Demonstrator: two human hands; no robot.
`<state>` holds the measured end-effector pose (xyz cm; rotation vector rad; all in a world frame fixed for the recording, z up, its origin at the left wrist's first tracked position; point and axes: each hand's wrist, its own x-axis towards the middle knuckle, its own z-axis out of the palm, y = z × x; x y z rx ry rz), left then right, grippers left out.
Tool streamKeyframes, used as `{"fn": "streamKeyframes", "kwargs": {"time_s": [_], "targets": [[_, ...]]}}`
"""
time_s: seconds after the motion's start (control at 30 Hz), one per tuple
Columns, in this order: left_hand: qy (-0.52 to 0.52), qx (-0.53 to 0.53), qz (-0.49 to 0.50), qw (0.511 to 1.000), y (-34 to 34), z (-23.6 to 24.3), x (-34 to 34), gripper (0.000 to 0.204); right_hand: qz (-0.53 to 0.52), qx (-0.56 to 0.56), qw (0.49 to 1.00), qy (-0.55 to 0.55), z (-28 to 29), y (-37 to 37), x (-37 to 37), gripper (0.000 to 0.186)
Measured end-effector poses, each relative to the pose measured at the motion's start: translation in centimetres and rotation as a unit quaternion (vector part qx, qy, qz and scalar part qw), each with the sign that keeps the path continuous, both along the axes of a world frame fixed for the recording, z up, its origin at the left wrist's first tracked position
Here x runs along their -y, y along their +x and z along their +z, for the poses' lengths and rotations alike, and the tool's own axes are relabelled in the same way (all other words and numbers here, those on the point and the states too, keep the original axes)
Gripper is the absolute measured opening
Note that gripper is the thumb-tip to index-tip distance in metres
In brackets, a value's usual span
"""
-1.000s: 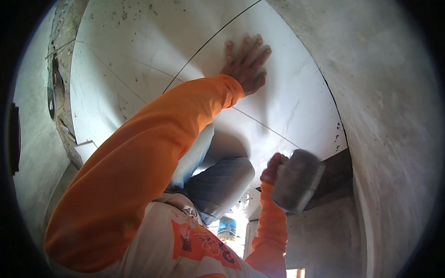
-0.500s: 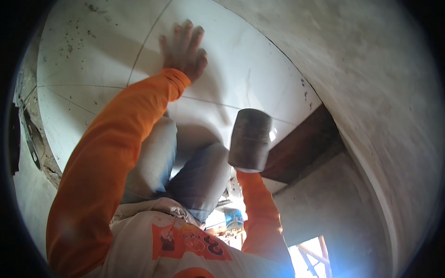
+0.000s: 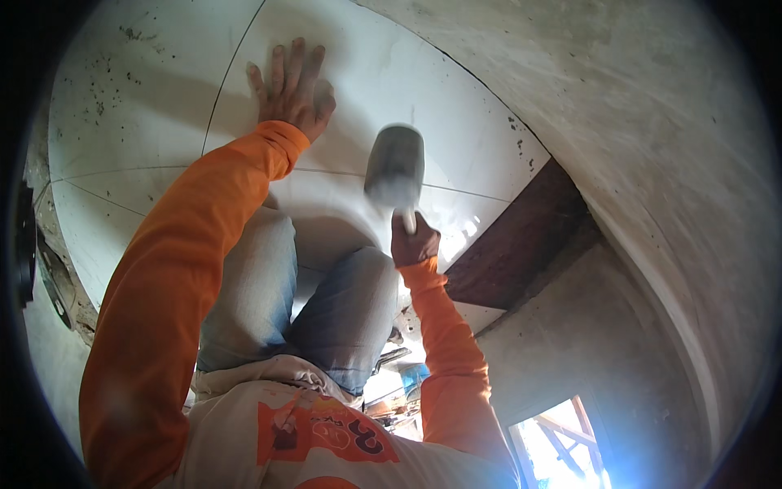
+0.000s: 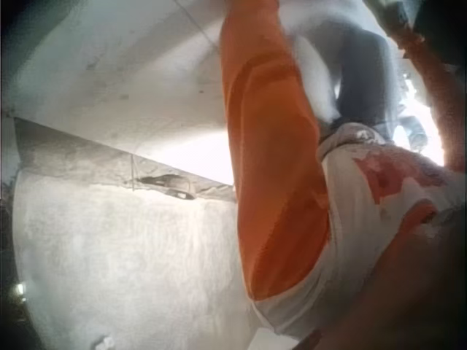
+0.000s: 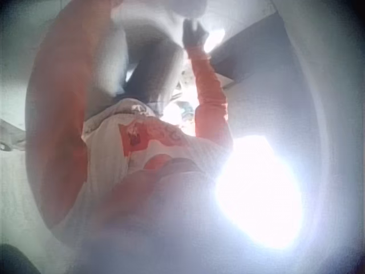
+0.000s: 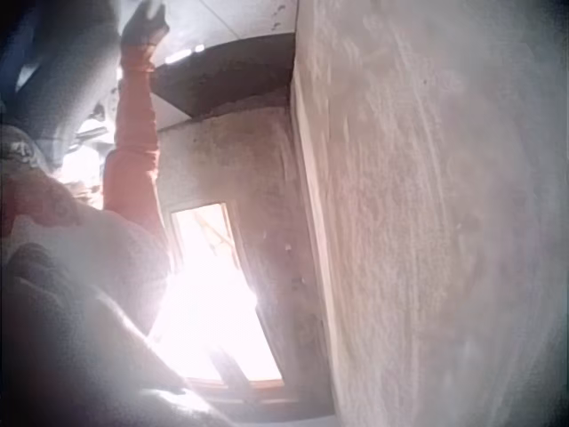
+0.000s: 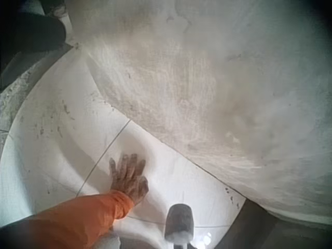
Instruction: The person installs floor tiles by applying mortar to the floor and tapping the tiles into place with a rubber mallet.
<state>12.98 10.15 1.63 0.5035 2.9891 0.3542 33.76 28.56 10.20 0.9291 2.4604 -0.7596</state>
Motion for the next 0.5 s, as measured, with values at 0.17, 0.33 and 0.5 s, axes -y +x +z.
{"fn": "streamKeyframes", "kwargs": {"time_s": [0.17, 0.33, 0.5], "targets": [[0.012, -0.008, 0.009, 1.000, -0.2, 0.4, -0.1, 0.063, -0.065, 0.033, 0.997, -0.027, 0.5, 0.2, 0.0, 0.029], [0.003, 0.043, 0.006, 0.999, -0.5, 0.2, 0.0, 0.068, 0.106, -0.214, 0.970, 0.035, 1.4, 0.3, -1.1, 0.030], [0.006, 0.085, 0.004, 0.996, -0.4, 0.0, 0.0, 0.070, -0.071, -0.096, 0.993, -0.013, -1.7, 2.6, -0.9, 0.020]]}}
